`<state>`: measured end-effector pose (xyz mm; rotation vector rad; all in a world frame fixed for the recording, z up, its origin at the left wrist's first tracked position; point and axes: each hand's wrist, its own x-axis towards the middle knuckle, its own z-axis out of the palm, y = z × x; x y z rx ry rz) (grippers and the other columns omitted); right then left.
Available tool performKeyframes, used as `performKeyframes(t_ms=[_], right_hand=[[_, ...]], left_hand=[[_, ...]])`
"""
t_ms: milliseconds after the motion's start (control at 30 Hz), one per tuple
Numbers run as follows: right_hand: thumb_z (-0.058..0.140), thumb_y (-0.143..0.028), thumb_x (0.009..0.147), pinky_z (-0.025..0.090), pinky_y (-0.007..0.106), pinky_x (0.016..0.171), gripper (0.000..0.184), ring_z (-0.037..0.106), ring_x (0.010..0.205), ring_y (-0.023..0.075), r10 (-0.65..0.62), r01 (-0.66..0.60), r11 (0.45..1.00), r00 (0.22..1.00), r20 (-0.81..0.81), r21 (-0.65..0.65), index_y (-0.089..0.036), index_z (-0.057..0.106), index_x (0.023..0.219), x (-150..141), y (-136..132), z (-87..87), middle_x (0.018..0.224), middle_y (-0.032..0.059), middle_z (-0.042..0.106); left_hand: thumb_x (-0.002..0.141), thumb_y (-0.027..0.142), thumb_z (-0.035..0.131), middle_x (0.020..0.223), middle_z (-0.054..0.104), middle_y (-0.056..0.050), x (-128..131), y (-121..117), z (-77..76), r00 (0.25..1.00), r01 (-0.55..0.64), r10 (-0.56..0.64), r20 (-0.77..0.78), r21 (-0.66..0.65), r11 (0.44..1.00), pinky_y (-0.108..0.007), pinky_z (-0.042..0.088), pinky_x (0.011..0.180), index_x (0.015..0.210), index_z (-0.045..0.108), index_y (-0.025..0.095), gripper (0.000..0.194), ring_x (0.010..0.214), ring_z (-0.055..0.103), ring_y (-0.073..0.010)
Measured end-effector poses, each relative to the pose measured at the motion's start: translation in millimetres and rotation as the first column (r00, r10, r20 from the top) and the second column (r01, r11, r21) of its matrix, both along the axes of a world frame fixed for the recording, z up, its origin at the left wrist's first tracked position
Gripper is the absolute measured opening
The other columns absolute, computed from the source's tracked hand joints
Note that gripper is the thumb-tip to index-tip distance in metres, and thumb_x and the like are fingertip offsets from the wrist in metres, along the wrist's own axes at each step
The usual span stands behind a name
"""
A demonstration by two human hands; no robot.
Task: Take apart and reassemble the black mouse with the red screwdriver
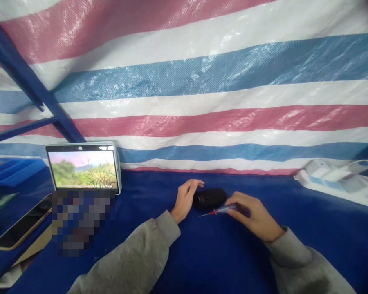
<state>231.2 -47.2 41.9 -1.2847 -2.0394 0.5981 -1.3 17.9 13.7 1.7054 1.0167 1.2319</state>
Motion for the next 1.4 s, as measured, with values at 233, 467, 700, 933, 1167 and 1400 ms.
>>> performKeyframes(t_ms=[233, 467, 700, 933, 1167, 1400], right_hand=[[0.066, -0.045, 0.085, 0.054, 0.025, 0.056, 0.027, 0.061, 0.054, 0.0129, -0.309, 0.353, 0.934, 0.873, -0.378, 0.051, -0.02, 0.07, 0.093, -2, -2, -10.1, 0.07, 0.0008, 0.069], [0.069, -0.044, 0.082, 0.057, 0.025, 0.053, 0.025, 0.061, 0.051, 0.0127, -0.353, 0.427, 0.903, 0.806, -0.475, 0.054, -0.019, 0.07, 0.089, -7, -3, -9.8, 0.066, 0.0008, 0.067], [0.07, -0.043, 0.082, 0.057, 0.025, 0.052, 0.025, 0.061, 0.053, 0.0131, -0.364, 0.447, 0.893, 0.79, -0.493, 0.057, -0.019, 0.071, 0.09, -8, -4, -13.4, 0.067, 0.0017, 0.067], [0.071, -0.041, 0.081, 0.057, 0.025, 0.054, 0.024, 0.061, 0.055, 0.0128, -0.363, 0.437, 0.899, 0.783, -0.505, 0.031, -0.019, 0.071, 0.091, -7, -3, -16.7, 0.069, 0.0012, 0.068], [0.073, -0.039, 0.08, 0.057, 0.027, 0.052, 0.026, 0.06, 0.053, 0.0131, -0.32, 0.403, 0.915, 0.765, -0.559, 0.028, -0.019, 0.071, 0.096, -8, -4, -14.2, 0.07, 0.0015, 0.067], [0.073, -0.037, 0.079, 0.056, 0.025, 0.051, 0.022, 0.059, 0.052, 0.0121, -0.318, 0.406, 0.914, 0.742, -0.59, 0.019, -0.02, 0.071, 0.094, -9, -5, -10.8, 0.065, -0.0005, 0.065]], left_hand=[[0.103, 0.042, 0.045, 0.097, 0.073, -0.006, -2, -4, 1.3, 0.999, 0.035, -0.031, -0.044, 0.109, 0.993, -0.034, 0.048, 0.092, 0.097, 0.074, 0.018, 0.038, 0.093, 0.066, -0.0202], [0.097, 0.041, 0.058, 0.098, 0.075, -0.005, 0, -6, -0.6, 0.991, 0.032, -0.004, -0.135, 0.205, 0.978, -0.038, 0.048, 0.093, 0.101, 0.075, 0.023, 0.026, 0.095, 0.067, -0.0218], [0.094, 0.045, 0.062, 0.092, 0.076, -0.004, 1, -3, -4.0, 0.992, 0.002, 0.023, -0.121, 0.202, 0.979, -0.038, 0.05, 0.09, 0.092, 0.076, 0.023, 0.026, 0.092, 0.068, -0.0221], [0.092, 0.044, 0.065, 0.091, 0.076, -0.004, 1, -2, -6.2, 0.993, 0.003, 0.02, -0.115, 0.198, 0.98, -0.038, 0.05, 0.089, 0.089, 0.076, 0.022, 0.024, 0.09, 0.068, -0.0218], [0.093, 0.047, 0.063, 0.088, 0.076, -0.004, 2, -4, -2.2, 0.99, 0.003, 0.024, -0.136, 0.199, 0.98, -0.039, 0.05, 0.089, 0.085, 0.075, 0.022, 0.029, 0.089, 0.067, -0.022], [0.093, 0.045, 0.064, 0.087, 0.076, -0.004, 2, -4, -3.6, 0.989, 0.004, 0.031, -0.143, 0.233, 0.972, -0.037, 0.049, 0.086, 0.084, 0.074, 0.022, 0.026, 0.087, 0.068, -0.0216]])
